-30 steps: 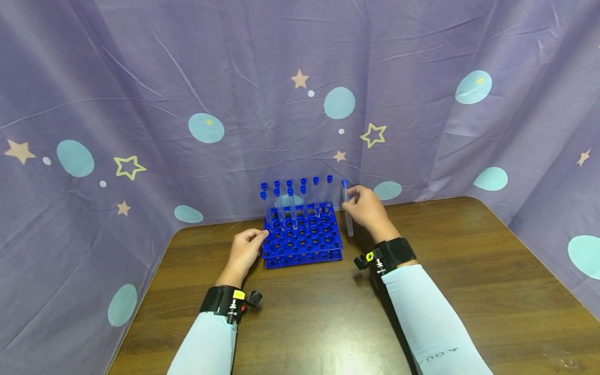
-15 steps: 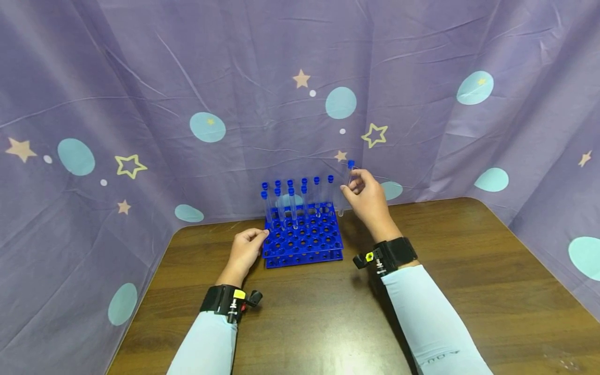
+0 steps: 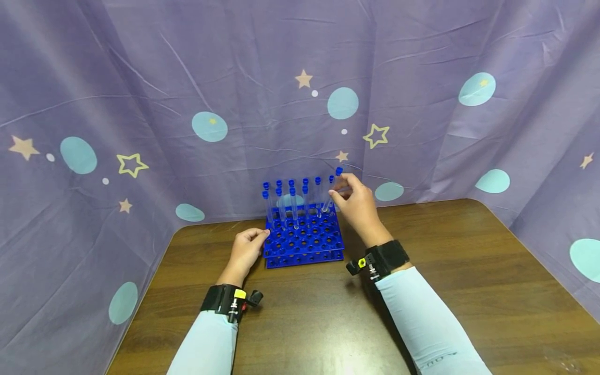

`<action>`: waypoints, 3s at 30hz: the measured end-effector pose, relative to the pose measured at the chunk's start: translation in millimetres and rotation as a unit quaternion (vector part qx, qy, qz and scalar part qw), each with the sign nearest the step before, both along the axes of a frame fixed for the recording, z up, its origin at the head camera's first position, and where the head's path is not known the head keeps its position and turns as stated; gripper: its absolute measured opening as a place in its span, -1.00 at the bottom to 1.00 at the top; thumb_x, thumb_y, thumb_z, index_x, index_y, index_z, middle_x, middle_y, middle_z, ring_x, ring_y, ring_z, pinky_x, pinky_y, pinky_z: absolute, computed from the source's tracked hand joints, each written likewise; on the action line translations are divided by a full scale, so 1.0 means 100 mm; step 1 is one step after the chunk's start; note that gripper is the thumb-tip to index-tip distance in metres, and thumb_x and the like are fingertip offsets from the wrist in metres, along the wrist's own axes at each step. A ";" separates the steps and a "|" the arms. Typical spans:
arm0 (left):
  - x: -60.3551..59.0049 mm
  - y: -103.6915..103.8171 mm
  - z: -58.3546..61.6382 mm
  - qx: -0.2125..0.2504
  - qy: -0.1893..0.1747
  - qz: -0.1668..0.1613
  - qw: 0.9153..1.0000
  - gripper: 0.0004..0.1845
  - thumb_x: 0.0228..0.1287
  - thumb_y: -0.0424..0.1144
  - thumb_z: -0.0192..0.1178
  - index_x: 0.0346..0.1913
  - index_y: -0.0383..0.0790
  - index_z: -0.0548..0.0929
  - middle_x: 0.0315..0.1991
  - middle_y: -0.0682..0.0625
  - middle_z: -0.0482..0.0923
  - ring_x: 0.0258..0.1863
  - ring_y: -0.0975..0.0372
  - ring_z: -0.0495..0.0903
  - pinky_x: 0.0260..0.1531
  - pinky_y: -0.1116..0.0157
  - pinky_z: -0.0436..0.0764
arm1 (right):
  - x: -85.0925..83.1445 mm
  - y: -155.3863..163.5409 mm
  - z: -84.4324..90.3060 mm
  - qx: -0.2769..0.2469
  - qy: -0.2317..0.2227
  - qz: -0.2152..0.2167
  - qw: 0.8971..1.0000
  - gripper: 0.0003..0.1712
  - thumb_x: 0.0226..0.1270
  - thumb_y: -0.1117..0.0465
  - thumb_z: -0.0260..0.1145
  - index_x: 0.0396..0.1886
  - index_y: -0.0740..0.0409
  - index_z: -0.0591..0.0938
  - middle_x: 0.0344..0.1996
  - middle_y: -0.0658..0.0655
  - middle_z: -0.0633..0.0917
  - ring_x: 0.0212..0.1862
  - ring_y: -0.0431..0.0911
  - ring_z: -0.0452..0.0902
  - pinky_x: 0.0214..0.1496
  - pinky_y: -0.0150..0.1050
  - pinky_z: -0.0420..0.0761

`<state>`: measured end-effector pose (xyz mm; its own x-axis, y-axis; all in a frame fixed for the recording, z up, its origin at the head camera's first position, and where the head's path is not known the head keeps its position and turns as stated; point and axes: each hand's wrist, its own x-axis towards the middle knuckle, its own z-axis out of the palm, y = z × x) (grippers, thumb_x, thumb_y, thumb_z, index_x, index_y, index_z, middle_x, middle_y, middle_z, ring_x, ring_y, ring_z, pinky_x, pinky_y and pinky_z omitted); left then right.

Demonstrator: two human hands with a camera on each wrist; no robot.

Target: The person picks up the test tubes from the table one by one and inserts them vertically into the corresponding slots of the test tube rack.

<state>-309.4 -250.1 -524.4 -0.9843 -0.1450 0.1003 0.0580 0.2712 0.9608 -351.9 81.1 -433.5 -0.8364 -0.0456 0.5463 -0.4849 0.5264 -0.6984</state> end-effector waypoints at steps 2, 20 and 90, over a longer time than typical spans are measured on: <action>0.01 0.01 0.01 -0.002 0.000 0.001 1.000 -0.68 0.60 -0.16 0.42 -0.21 -0.42 0.82 -0.55 0.19 0.53 -0.55 0.28 0.48 -0.46 0.36 0.52 | 0.00 -0.03 -0.03 0.003 -0.006 0.003 1.000 -0.41 0.61 0.21 0.53 0.50 0.27 0.58 0.04 0.19 0.87 0.02 0.13 0.91 0.07 0.08 0.87; -0.01 0.00 0.01 -0.012 -0.010 0.001 1.000 -0.65 0.62 -0.10 0.42 -0.17 -0.39 0.84 -0.53 0.19 0.55 -0.55 0.30 0.49 -0.45 0.36 0.54 | -0.04 -0.21 -0.21 0.044 -0.037 0.017 0.998 -0.40 0.61 0.24 0.53 0.54 0.26 0.61 0.07 0.22 0.85 0.07 0.16 0.90 0.11 0.07 0.88; 0.04 -0.23 0.13 -0.079 0.062 0.100 0.990 -0.79 0.57 -0.23 0.35 -0.08 -0.32 0.87 -0.32 -0.05 0.71 -0.35 0.25 0.62 -0.32 0.41 0.60 | 0.01 -0.05 -0.14 0.067 -0.014 -0.022 0.997 -0.85 0.60 0.11 0.46 -0.03 0.06 0.84 -0.26 0.06 0.87 -0.24 0.00 0.81 -0.13 0.00 0.76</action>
